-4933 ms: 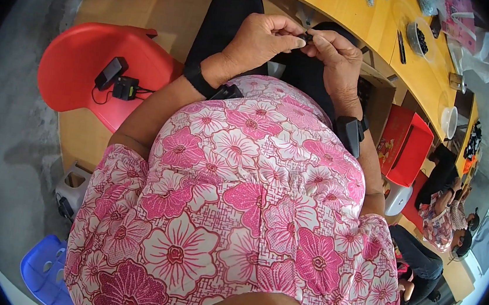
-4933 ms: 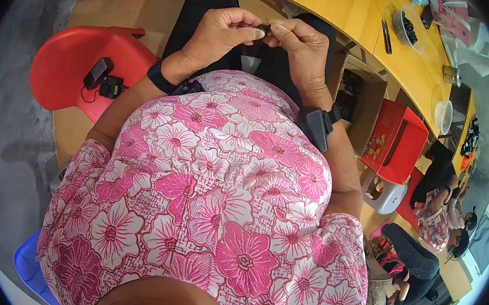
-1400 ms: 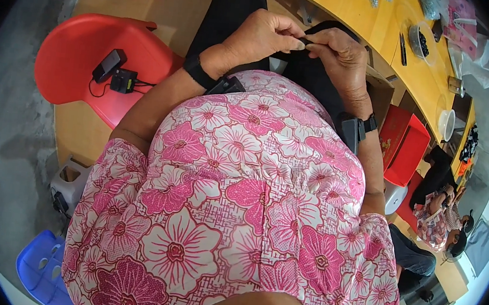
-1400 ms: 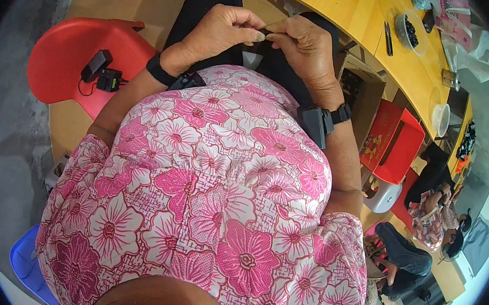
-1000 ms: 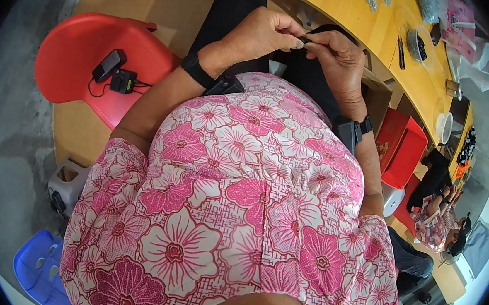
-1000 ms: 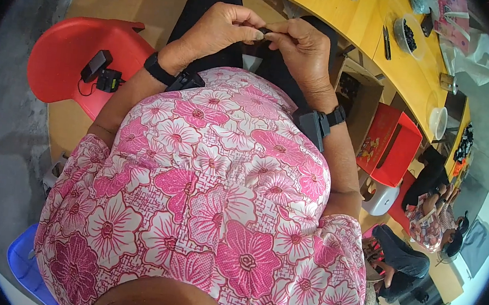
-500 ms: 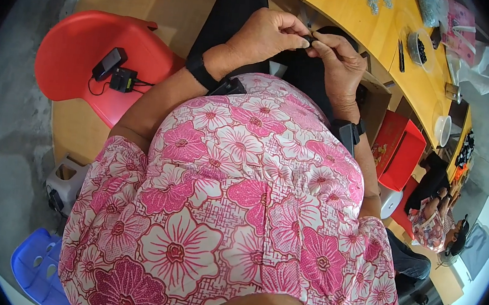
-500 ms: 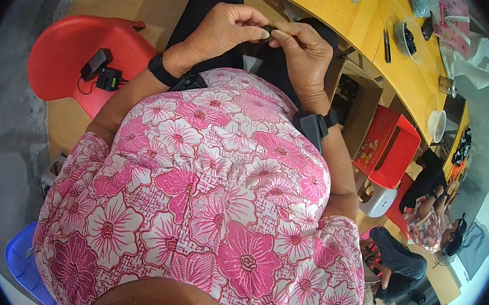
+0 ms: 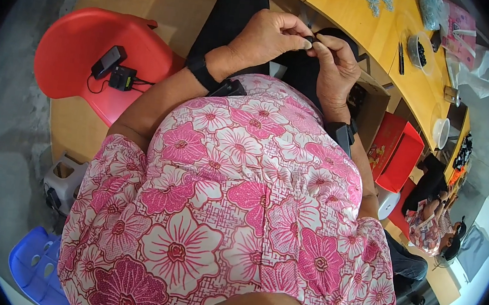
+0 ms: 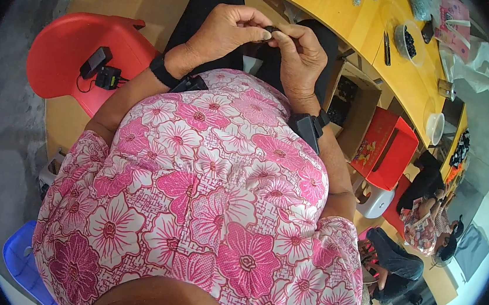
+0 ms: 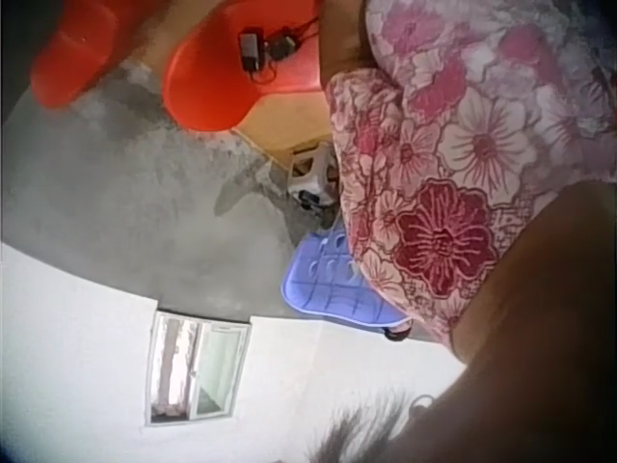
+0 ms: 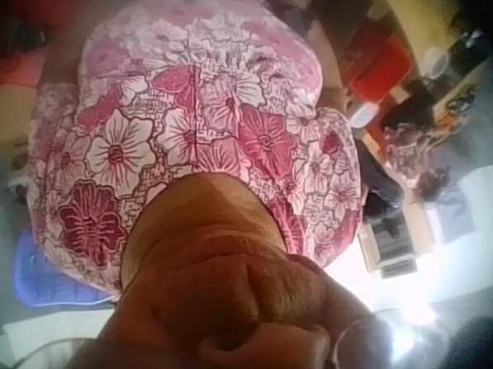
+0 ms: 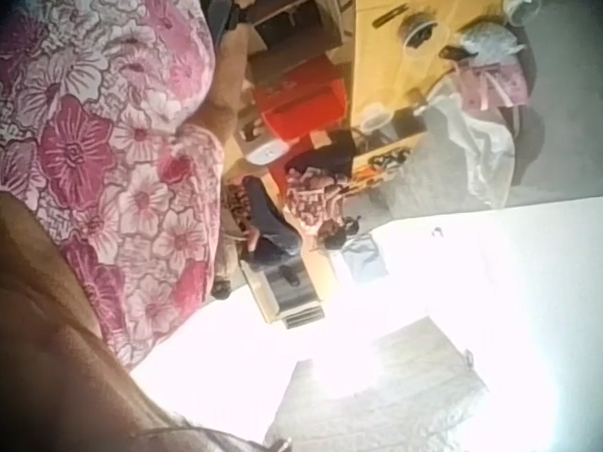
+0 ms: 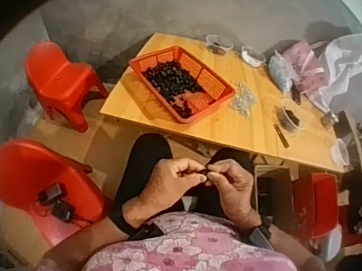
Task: The person assembles small black plastic components by hand.
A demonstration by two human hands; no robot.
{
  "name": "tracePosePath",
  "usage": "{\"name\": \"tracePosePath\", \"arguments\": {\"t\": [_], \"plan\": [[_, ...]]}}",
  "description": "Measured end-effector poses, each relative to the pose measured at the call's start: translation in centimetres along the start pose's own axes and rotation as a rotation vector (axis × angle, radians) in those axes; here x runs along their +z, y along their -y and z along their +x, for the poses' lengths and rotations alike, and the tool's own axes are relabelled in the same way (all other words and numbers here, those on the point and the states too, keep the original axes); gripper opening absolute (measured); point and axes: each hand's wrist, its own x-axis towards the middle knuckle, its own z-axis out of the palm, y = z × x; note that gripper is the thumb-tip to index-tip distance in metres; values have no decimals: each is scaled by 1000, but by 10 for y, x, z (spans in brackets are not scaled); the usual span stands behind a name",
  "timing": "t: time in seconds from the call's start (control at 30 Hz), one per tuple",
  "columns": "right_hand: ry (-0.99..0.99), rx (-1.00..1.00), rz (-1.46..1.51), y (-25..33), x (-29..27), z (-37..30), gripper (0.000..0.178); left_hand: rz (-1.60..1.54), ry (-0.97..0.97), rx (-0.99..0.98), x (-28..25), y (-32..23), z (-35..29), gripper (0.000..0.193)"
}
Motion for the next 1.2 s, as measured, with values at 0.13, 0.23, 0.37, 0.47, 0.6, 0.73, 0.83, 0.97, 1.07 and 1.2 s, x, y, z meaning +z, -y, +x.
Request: {"name": "tracePosePath", "arguments": {"t": [0.13, 0.23, 0.37, 0.47, 0.6, 0.73, 0.83, 0.97, 1.07, 1.2], "plan": [[21, -55, -63, 1, -2, 0, 6, -22, 7, -2, -1, -2, -1, 17], [43, -74, -104, 1, -4, 1, 7, -16, -7, -32, 0, 0, -1, 17], [56, -119, -204, 3, -6, 1, 9, -83, -13, -61, 1, 1, -3, 17], [77, -170, -268, 5, -7, 3, 9, -92, -8, -78, 1, -1, -3, 17], [107, -170, -306, 9, -7, 6, 9, -38, -12, -49, 2, 2, -2, 18], [108, -115, -261, 11, -8, 7, 8, 19, -22, 4, 1, -2, -2, 19], [83, -75, -188, 11, -5, 6, 7, 15, -48, 9, 3, 1, -1, 19], [66, -76, -182, 13, -3, 5, 7, 48, -53, 20, 1, -1, -1, 18], [59, -106, -254, 12, -4, 5, 8, 71, -58, 40, 2, -1, -1, 18], [29, -113, -254, 12, -1, 4, 8, 35, -50, 32, 2, -1, 0, 19]]}}
